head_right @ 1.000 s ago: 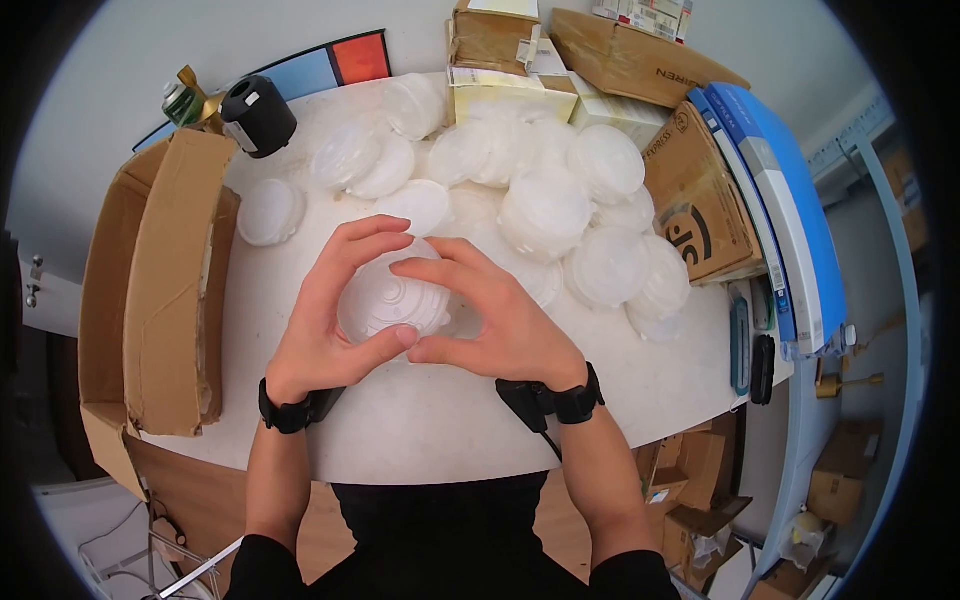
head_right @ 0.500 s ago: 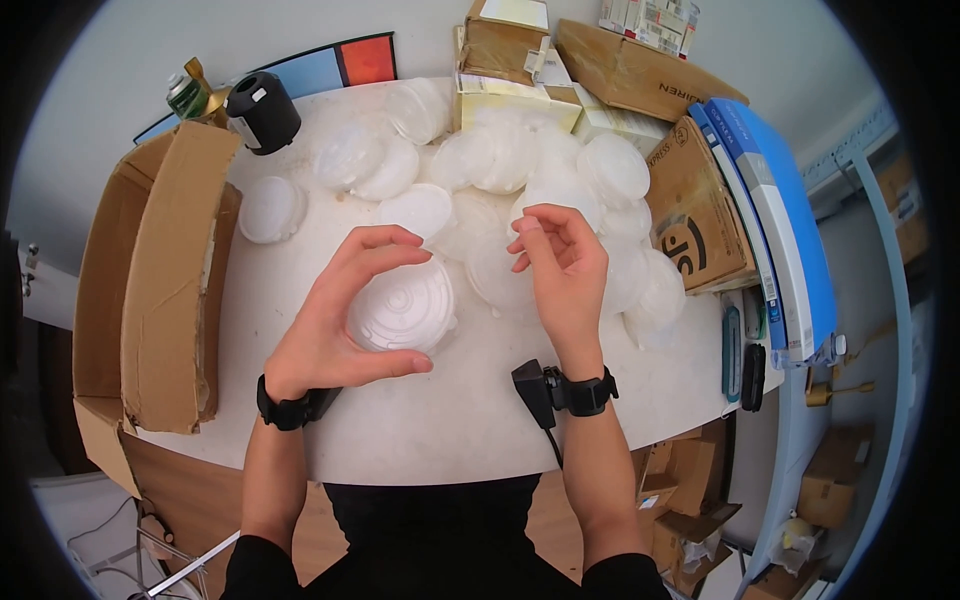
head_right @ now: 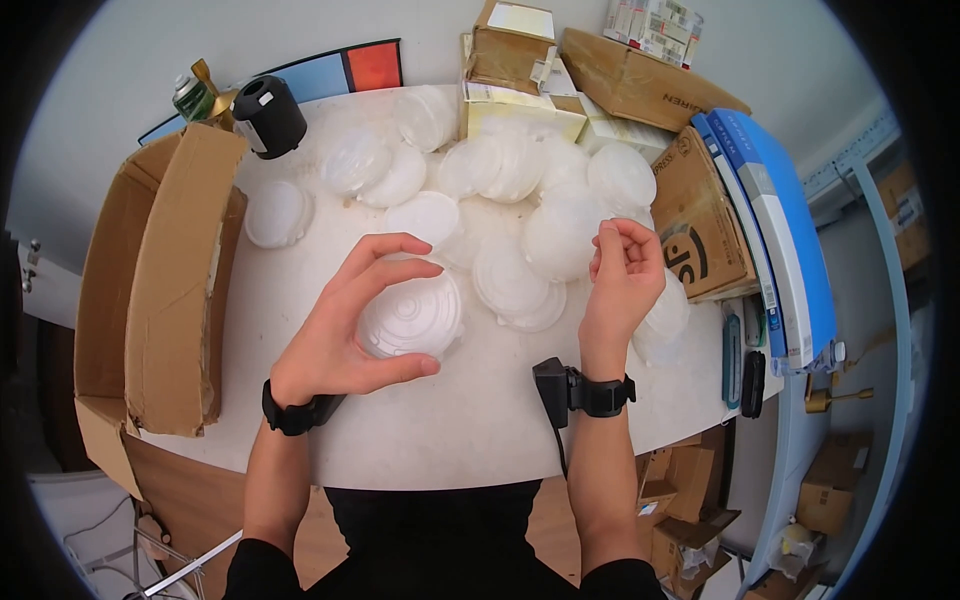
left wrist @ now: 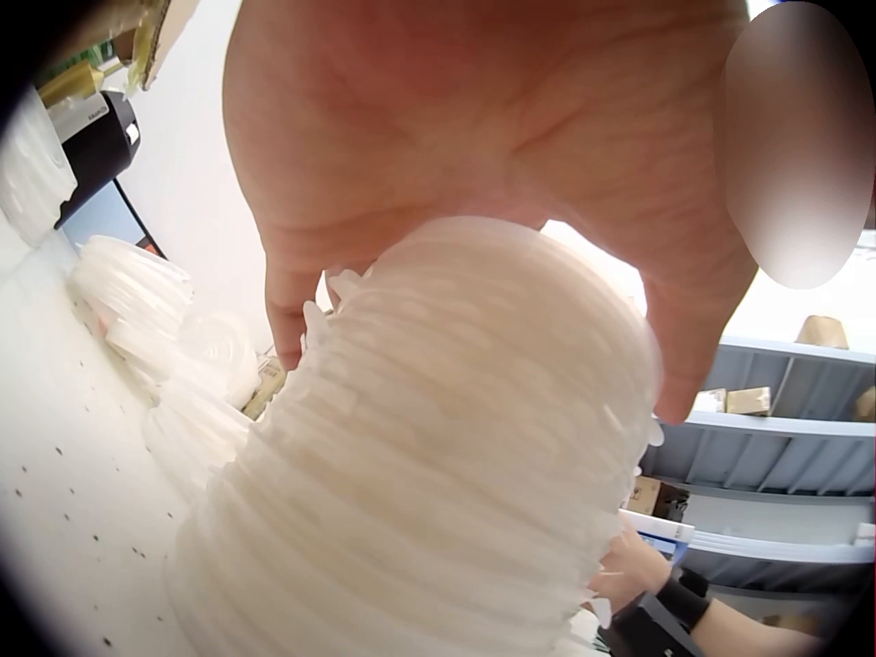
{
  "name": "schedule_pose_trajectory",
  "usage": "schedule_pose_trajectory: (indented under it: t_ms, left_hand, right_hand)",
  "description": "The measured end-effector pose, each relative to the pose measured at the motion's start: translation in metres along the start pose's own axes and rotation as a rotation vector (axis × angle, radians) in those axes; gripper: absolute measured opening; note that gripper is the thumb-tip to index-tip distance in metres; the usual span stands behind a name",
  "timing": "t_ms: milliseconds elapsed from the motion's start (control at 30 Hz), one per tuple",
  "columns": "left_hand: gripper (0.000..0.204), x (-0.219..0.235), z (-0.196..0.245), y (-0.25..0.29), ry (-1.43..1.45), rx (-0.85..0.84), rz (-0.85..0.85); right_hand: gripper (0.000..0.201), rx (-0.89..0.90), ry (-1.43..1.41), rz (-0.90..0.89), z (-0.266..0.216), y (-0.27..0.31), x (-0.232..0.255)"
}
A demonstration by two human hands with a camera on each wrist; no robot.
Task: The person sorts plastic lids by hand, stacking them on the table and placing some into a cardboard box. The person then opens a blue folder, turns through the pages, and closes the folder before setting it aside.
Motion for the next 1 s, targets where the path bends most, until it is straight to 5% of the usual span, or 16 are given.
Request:
schedule_pose_trajectory:
  t_ms: [300, 467, 1000]
  left_hand:
    - [0.066, 0.002, 0.004, -0.002, -0.062, -0.042, -0.004]
    - [0.066, 0.003, 0.005, -0.002, -0.071, -0.034, -0.012]
    - [0.074, 0.005, 0.006, -0.002, -0.021, -0.047, -0.064]
  right_hand:
    - [0.023, 0.012, 0.250, -0.046, 0.012, -0.001, -0.001]
    - [0.036, 0.139, 0.563, -0.226, 0.014, 0.004, -0.010]
    - [0.048, 0.163, 0.587, -0.376, 0.011, 0.012, -0.017]
Point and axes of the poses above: each hand's wrist, its own y-axis away from the middle knuckle, its own x-axis out of the back of the hand, z = x × y, the point moved 4 cm from there along -y, towards the middle knuckle, and after that the axes turned 1 degree about x, right-handed, at the moved point
